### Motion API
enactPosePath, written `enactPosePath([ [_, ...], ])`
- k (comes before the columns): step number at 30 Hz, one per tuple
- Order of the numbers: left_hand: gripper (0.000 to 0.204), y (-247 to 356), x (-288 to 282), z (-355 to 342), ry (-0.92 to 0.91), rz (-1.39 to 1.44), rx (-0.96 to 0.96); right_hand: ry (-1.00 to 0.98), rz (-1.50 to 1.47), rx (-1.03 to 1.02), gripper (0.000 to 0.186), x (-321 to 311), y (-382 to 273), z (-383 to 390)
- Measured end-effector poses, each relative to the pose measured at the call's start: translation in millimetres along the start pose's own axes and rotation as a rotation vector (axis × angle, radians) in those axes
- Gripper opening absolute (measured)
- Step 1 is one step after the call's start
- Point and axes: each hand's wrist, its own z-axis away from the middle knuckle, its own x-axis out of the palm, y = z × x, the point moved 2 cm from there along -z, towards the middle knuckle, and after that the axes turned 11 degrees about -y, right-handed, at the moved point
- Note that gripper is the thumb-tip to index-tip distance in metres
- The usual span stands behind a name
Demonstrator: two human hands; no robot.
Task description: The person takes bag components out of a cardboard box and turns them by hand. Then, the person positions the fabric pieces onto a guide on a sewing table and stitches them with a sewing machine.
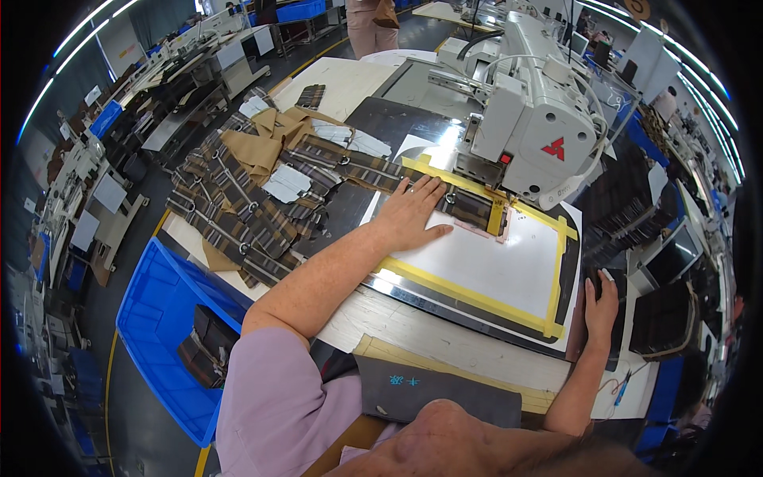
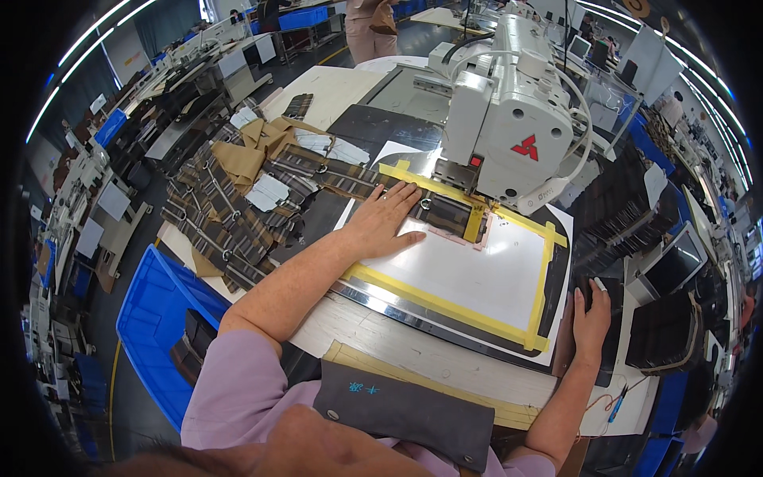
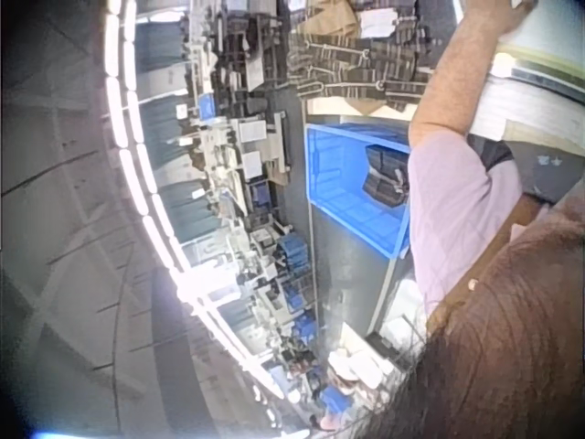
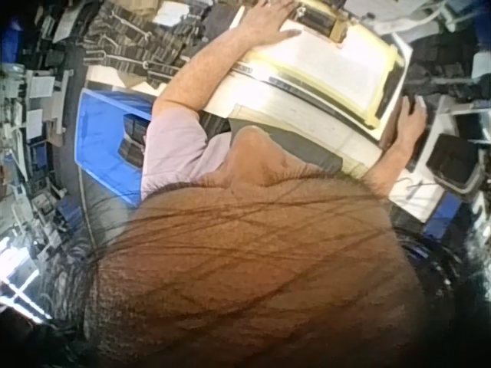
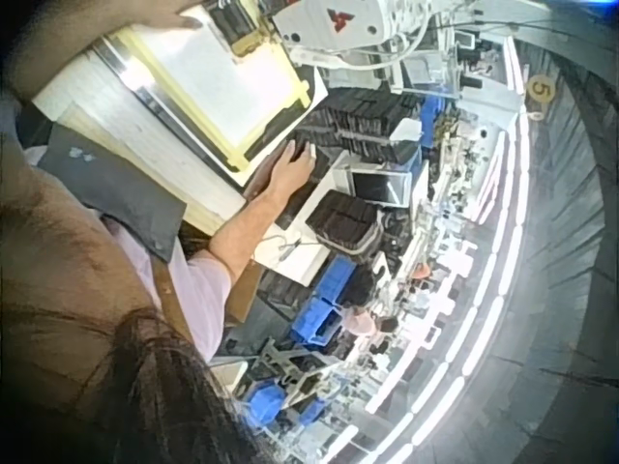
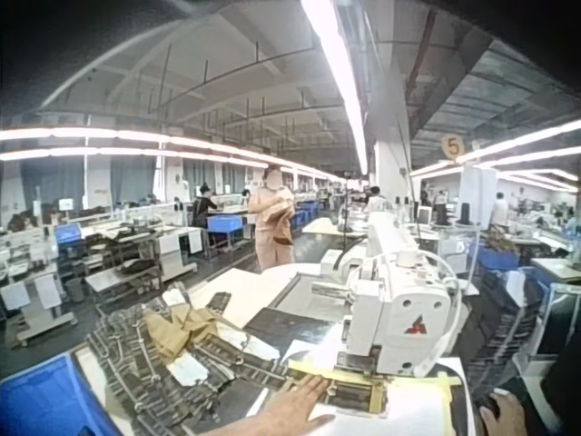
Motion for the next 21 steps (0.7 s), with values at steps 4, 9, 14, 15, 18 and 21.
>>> enactPosePath([
  [4,0.086,1.5,3.1,0.5,-0.007,-0.003,-0.010,0.023,-0.096,0.070,0.040,-3.1,2.6,-0.2],
  [9,0.085,2.5,3.8,-0.4,0.001,-0.005,-0.015,0.123,-0.049,0.017,0.030,-2.4,13.7,-2.2],
  [14,0.085,1.8,1.4,-1.2,0.019,0.008,-0.003,0.187,-0.142,0.062,0.027,-7.3,26.2,-4.4],
  [15,0.084,2.5,0.4,-0.9,0.014,0.009,-0.008,0.171,-0.207,0.039,0.027,-8.3,28.0,-4.0],
  [18,0.083,3.5,-2.4,0.2,0.021,0.016,-0.008,0.165,-0.291,0.031,0.027,-6.6,39.2,-5.6],
  [21,0.080,2.5,-1.1,0.2,0.045,0.027,-0.004,0.203,-0.294,0.043,0.028,-2.0,42.6,-6.7],
])
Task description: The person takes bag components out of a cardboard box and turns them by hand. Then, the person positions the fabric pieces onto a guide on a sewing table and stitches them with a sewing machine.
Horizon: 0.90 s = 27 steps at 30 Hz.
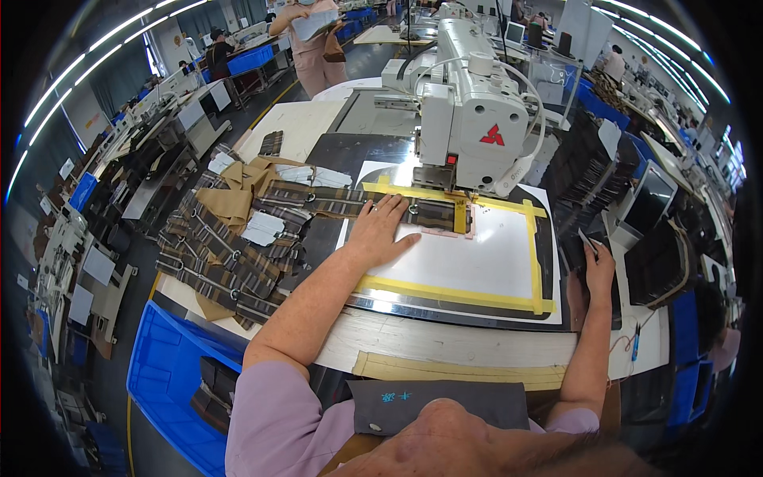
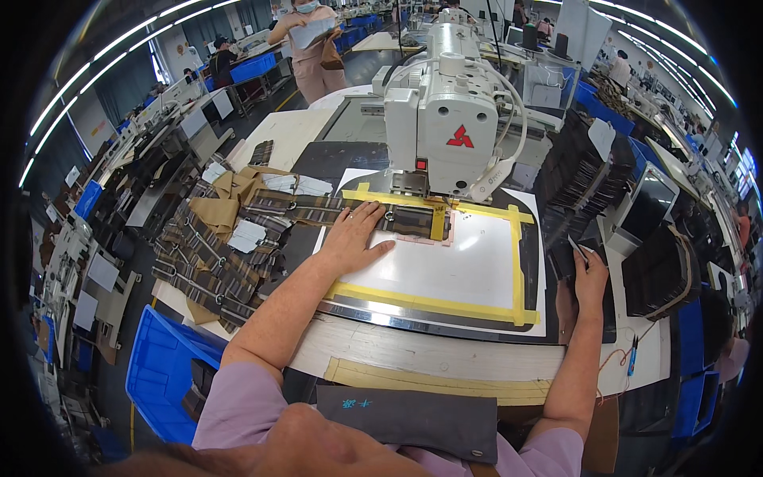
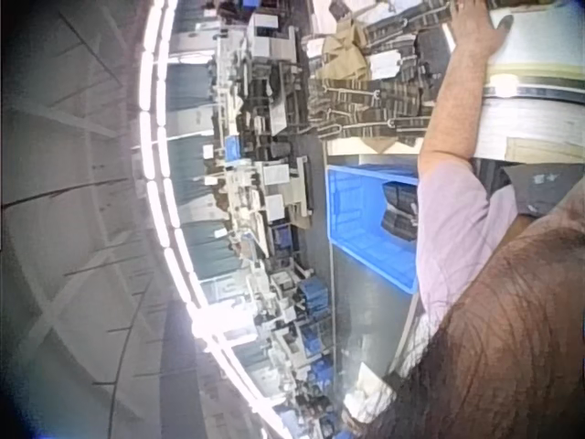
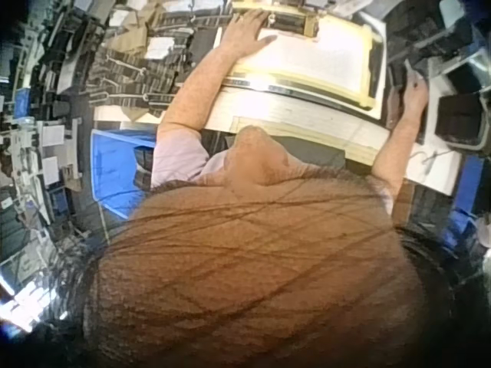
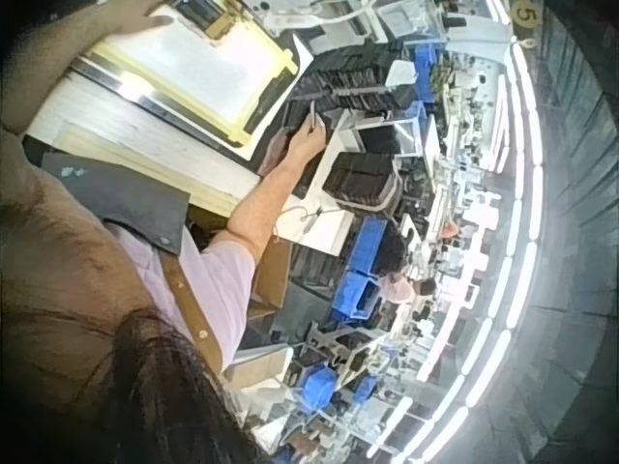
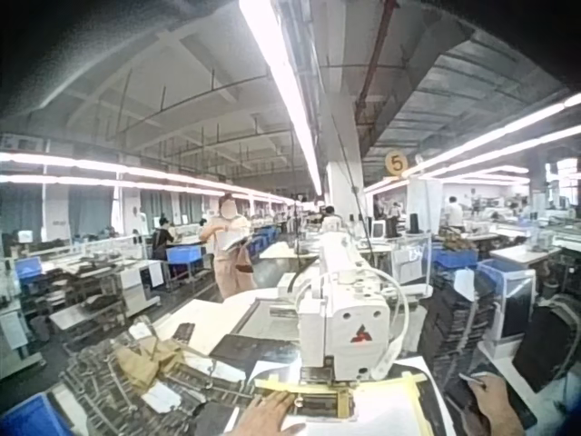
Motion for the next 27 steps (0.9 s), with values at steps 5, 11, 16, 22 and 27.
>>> enactPosePath([
  [5,0.075,-3.7,2.4,0.4,0.065,0.032,0.016,0.105,-0.061,0.021,0.037,2.3,7.4,-3.7],
  [11,0.068,-4.1,1.4,-3.4,0.143,0.060,0.044,0.266,-0.105,0.030,0.046,-5.0,12.4,-4.6],
  [16,0.046,-0.3,-7.1,3.8,0.346,0.158,0.131,0.363,0.018,-0.142,0.037,-14.1,-18.7,5.9],
  [22,0.028,34.3,-9.7,17.9,0.452,0.377,0.478,0.297,0.417,-0.681,0.048,-21.1,-115.5,33.2],
  [27,0.043,104.8,17.3,17.2,-0.246,1.328,0.400,0.013,0.288,-0.968,0.047,20.6,-186.2,62.8],
])
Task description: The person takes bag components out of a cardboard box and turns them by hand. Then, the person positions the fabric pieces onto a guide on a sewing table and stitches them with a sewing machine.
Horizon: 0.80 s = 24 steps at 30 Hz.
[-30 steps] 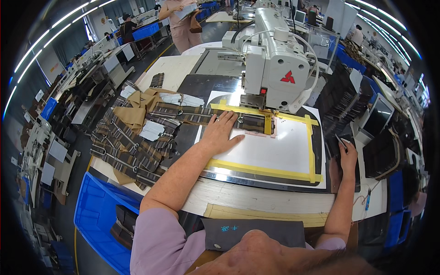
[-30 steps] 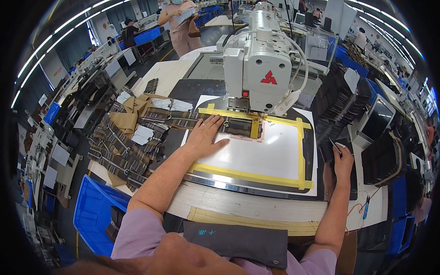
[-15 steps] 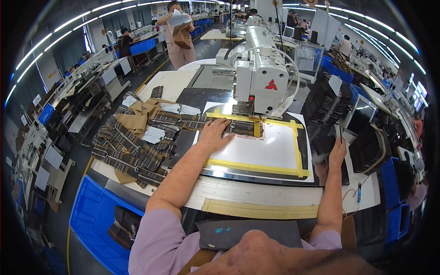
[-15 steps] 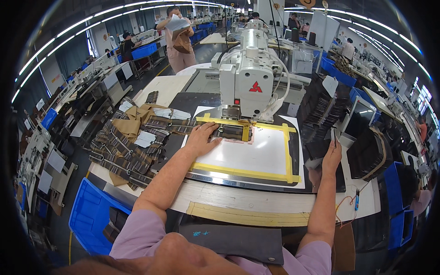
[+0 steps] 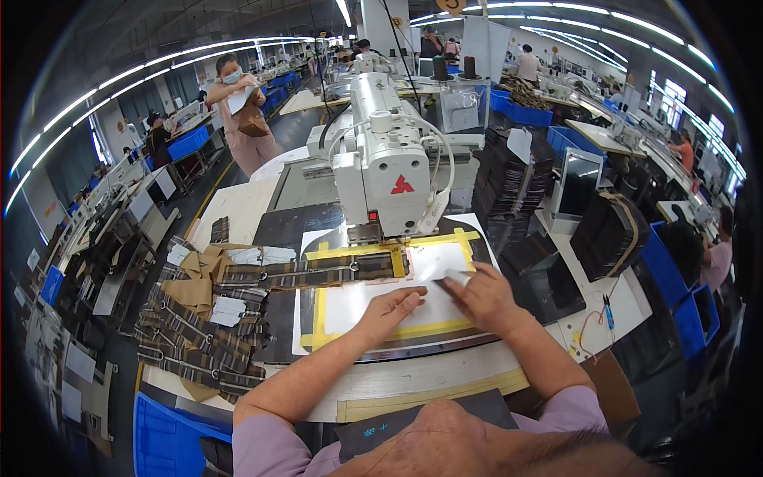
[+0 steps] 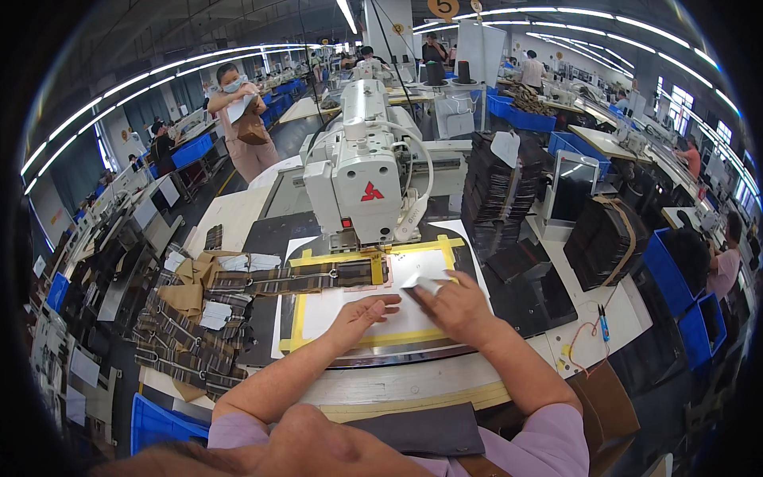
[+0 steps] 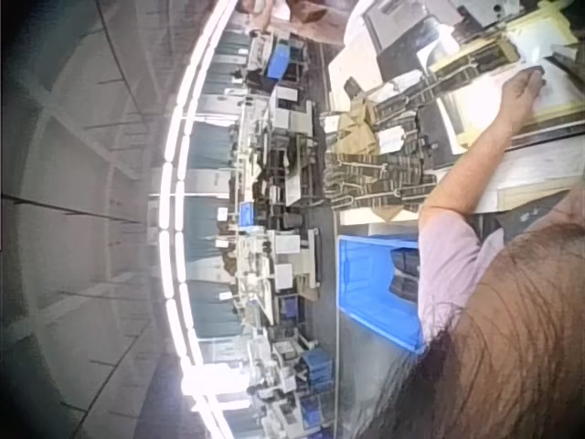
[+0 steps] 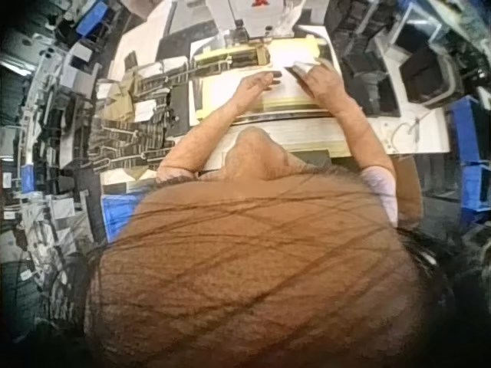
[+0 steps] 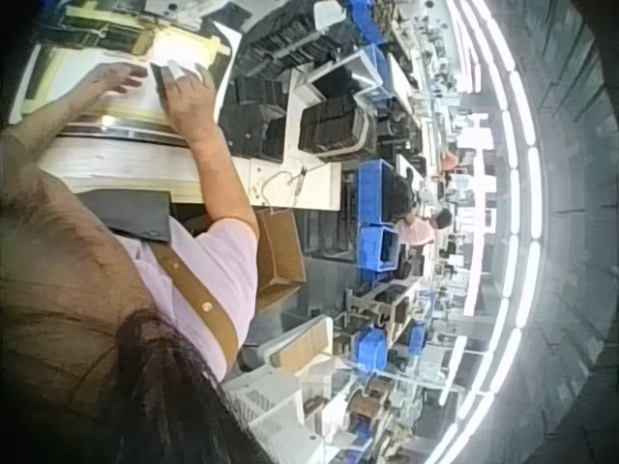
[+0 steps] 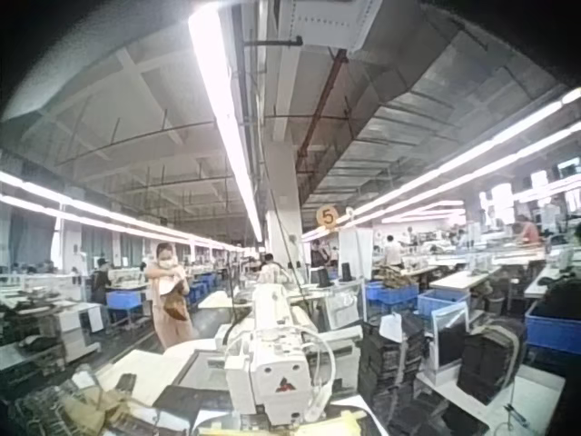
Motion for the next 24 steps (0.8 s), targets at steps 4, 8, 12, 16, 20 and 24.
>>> enactPosePath([
  [4,0.043,-6.6,18.8,-14.1,-0.130,0.375,-0.139,-0.155,-0.119,-0.088,0.044,16.1,-23.6,-11.5],
  [8,0.047,-10.4,6.8,-19.7,-0.120,0.657,-0.118,-0.251,-0.338,-0.032,0.053,13.8,-5.3,-24.3],
  [12,0.039,-10.9,-10.5,-19.0,-0.221,0.403,-0.186,-0.505,-0.652,0.083,0.058,14.3,0.5,-26.0],
  [16,0.034,-10.4,-14.1,-28.1,-0.143,0.464,-0.241,-0.453,-0.523,0.046,0.067,32.5,16.0,-23.7],
  [20,0.042,3.1,-47.4,-34.6,0.126,-0.446,-0.066,-0.436,-0.423,-0.005,0.058,50.2,47.0,-29.5],
  [24,0.040,2.3,-75.7,-32.7,0.162,-1.083,0.095,-0.425,-0.394,0.016,0.049,80.2,75.1,-41.9],
])
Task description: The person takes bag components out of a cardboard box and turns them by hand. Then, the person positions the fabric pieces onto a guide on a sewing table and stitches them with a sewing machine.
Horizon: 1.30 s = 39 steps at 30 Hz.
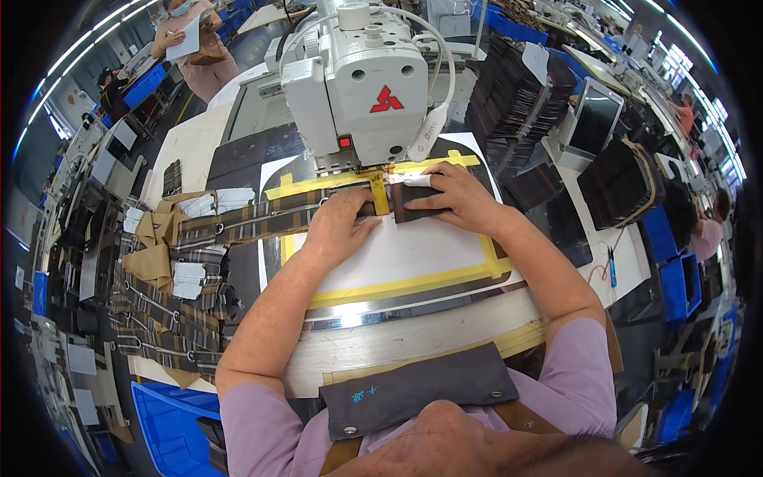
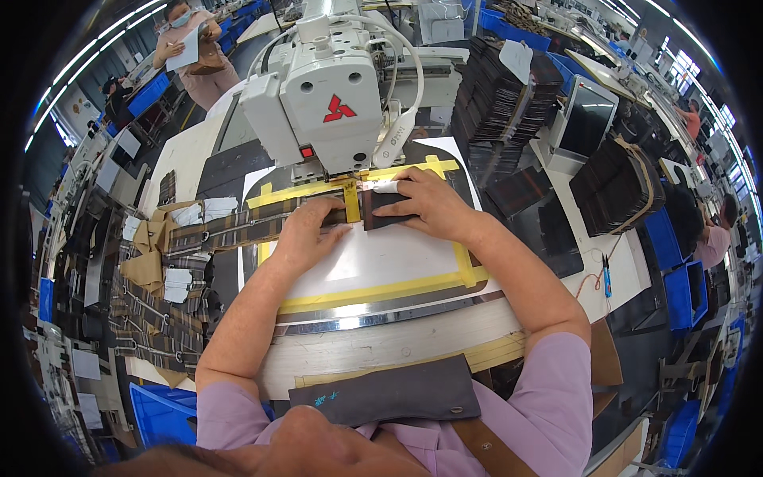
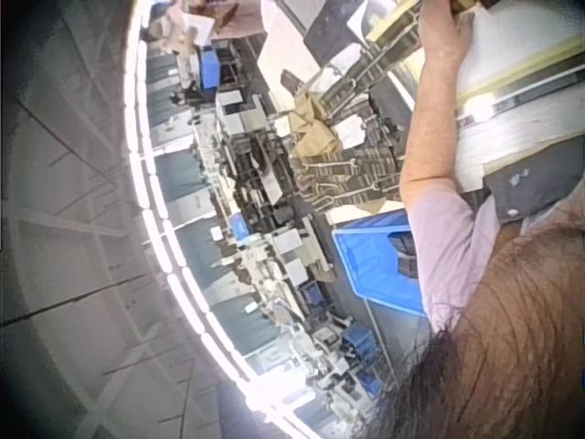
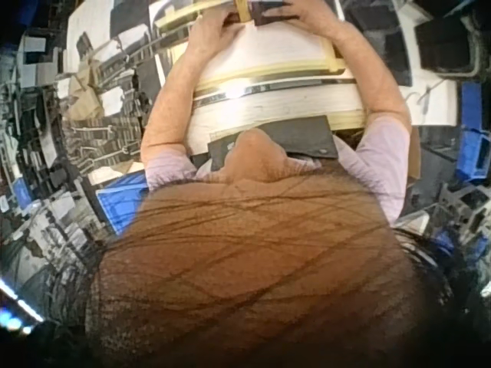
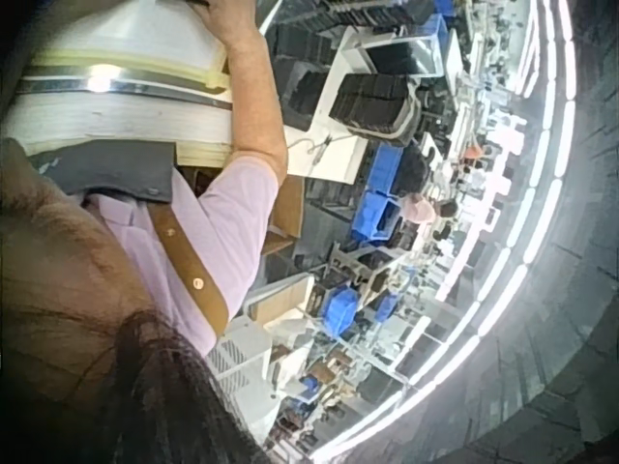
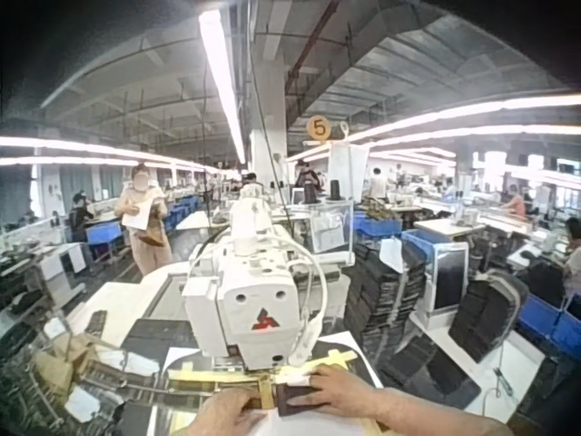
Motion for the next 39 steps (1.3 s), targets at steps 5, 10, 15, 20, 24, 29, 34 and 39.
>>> enactPosePath([
  [5,0.041,-9.9,-1.0,-11.3,-0.165,0.170,-0.089,-0.080,0.047,0.004,0.036,-0.6,23.8,-21.5],
  [10,0.041,-7.7,-0.8,-10.5,-0.169,0.122,-0.079,-0.141,-0.037,0.059,0.034,0.5,30.2,-28.5],
  [15,0.043,-7.2,-1.1,-9.5,-0.176,0.042,-0.043,-0.129,0.063,-0.002,0.034,3.7,23.9,-29.5],
  [20,0.056,2.9,-7.5,-11.6,-0.224,0.177,-0.135,-0.157,0.102,0.011,0.032,0.7,22.3,-31.6],
  [24,0.058,2.3,-4.6,-10.1,-0.250,0.006,-0.021,-0.208,0.139,0.056,0.028,0.2,20.4,-37.2],
  [29,0.056,6.4,-7.2,-11.9,-0.321,-0.078,0.022,-0.191,0.217,0.039,0.028,0.5,19.3,-37.8],
  [34,0.058,10.0,-8.3,-15.1,-0.299,-0.089,0.053,-0.158,0.236,0.016,0.027,7.3,23.3,-34.9],
  [39,0.062,12.2,-7.7,-14.9,-0.314,-0.026,0.058,-0.150,0.213,0.017,0.026,7.5,21.1,-34.1],
])
